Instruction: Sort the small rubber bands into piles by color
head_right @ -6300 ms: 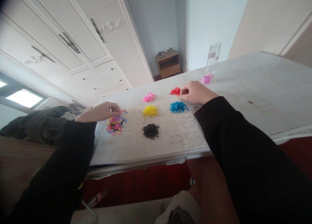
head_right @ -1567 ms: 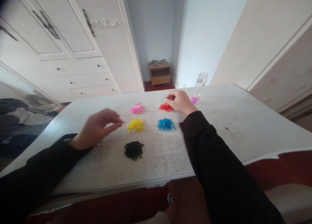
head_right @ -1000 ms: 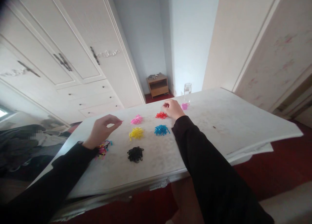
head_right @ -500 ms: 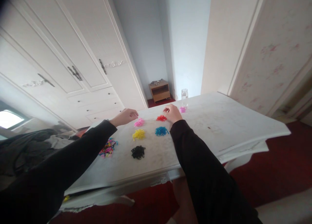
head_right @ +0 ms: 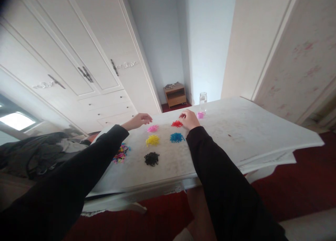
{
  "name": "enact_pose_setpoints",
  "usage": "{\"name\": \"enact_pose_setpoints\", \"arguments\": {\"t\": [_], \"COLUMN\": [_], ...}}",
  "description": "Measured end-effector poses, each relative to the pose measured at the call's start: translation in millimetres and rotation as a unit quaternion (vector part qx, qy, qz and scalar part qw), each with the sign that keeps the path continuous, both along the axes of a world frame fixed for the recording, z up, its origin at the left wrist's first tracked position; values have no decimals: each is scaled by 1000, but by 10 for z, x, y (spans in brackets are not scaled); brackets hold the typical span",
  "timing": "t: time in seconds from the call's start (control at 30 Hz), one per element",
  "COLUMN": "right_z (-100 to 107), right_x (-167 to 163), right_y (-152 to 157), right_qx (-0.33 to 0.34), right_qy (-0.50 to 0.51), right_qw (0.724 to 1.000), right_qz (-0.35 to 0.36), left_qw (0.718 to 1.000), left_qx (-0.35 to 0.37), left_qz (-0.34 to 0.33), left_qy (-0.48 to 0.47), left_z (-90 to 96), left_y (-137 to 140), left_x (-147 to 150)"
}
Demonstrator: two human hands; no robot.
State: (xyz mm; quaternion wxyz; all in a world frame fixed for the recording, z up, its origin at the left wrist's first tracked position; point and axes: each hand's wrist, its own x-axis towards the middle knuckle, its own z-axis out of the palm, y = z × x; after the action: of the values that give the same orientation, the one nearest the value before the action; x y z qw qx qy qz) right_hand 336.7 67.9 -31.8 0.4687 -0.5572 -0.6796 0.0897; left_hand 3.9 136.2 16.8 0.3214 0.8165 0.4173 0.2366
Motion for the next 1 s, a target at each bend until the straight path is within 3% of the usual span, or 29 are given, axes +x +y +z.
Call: {"name": "enact_pose_setpoints", "arguments": {"t": [0.27,0.33,0.4,0.5,0.73,1.0], "right_z": [34,44,52,60,67,55], "right_x": [10,12,12,10,14,22], "right_y": [-12,-11,-11,-18,-38,-44], "right_qx": [-13,-16,-17,-20,-24,-12], "right_qy": [-16,-19,-25,-28,-41,-46], "right_qw": [1000,1000,999,999,999,999], "right_qz": [11,17,18,11,4,-2], "left_qw": [997,998,992,975,951,946], "left_qx": [14,-10,-23,-8,-68,-132], "left_qz": [69,62,29,15,40,4], "left_qy": [-16,17,117,221,298,295], "left_z": [79,123,187,286,382,307], "left_y": [-268,-359,-422,-463,-523,-531], "left_x": [-781,-942,-1042,-1106,-1215,-1232]}}
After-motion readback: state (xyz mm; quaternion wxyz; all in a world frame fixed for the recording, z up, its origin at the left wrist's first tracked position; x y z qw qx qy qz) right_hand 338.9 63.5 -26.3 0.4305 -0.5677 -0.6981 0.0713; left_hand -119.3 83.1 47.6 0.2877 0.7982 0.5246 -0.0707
